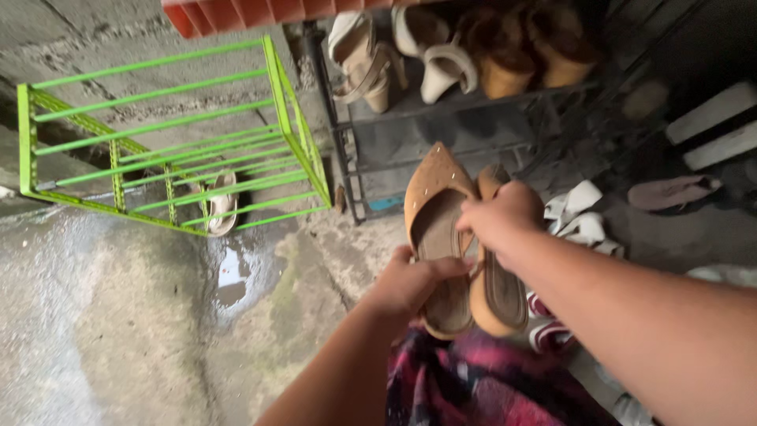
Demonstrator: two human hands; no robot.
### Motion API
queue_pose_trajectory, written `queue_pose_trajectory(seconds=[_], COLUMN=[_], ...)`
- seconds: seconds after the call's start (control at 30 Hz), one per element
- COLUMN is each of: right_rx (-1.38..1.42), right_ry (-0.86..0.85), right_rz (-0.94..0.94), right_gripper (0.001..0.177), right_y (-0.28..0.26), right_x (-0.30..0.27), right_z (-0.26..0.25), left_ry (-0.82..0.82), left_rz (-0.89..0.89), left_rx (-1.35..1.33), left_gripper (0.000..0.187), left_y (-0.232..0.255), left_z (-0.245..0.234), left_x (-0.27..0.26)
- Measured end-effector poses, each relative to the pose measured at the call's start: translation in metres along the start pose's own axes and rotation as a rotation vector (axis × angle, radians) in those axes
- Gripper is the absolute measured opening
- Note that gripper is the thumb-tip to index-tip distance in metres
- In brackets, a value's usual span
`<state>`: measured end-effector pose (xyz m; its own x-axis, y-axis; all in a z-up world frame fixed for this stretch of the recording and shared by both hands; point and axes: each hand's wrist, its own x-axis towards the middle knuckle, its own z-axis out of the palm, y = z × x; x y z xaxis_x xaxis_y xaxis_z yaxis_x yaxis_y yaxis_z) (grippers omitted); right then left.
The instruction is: The person picks up multiple pairs of shoes from the floor and places them onto a green metal shoe rack. They handle sneakers, sandals, and slip-ons, arranging them in pairs on the rack shelves.
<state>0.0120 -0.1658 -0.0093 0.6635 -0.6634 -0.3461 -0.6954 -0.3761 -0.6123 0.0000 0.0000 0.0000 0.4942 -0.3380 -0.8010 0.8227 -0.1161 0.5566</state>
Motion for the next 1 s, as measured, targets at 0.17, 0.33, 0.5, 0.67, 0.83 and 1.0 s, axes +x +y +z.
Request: queue_pose_trajectory(seconds=[0.17,0.33,0.5,0.67,0.83,1.0], right_rx=[0.183,0.149,0.048,0.072,0.336,-0.153], right_ry=[-0.086,-0.075,-0.013,-0.057,-0.326,0.016], right_rz=[0.044,-0.022,-0.111,-0.195,-0.412,-0.642], right_gripper=[0.027,0.029,0.033,0.028,0.046,0.08], right_y=[-0.011,-0.022,-0.01,0.01,0.026,0.067], right_x=[0.017,0.054,0.135,0.249,0.336,0.291], right_z=[0.035,0.067,0.115,0.178,0.228,0.206], left_ry=[-0.019,-0.089,-0.035,0.19,0.217,0.321], left_rz=[0.046,0.152,0.233,0.351,0.398,0.538], left_rx=[-0.007,-0.032,-0.084,-0.15,-0.241,-0.109], left_gripper=[0.088,0.079,0.09,0.117,0.114,0.106], left_y=[0.004,0.014,0.017,0.025,0.038,0.032], left_z=[-0.022,-0.038,-0.038,-0.033,-0.039,-0.061], left_x=[0.034,0.079,0.157,0.236,0.296,0.311])
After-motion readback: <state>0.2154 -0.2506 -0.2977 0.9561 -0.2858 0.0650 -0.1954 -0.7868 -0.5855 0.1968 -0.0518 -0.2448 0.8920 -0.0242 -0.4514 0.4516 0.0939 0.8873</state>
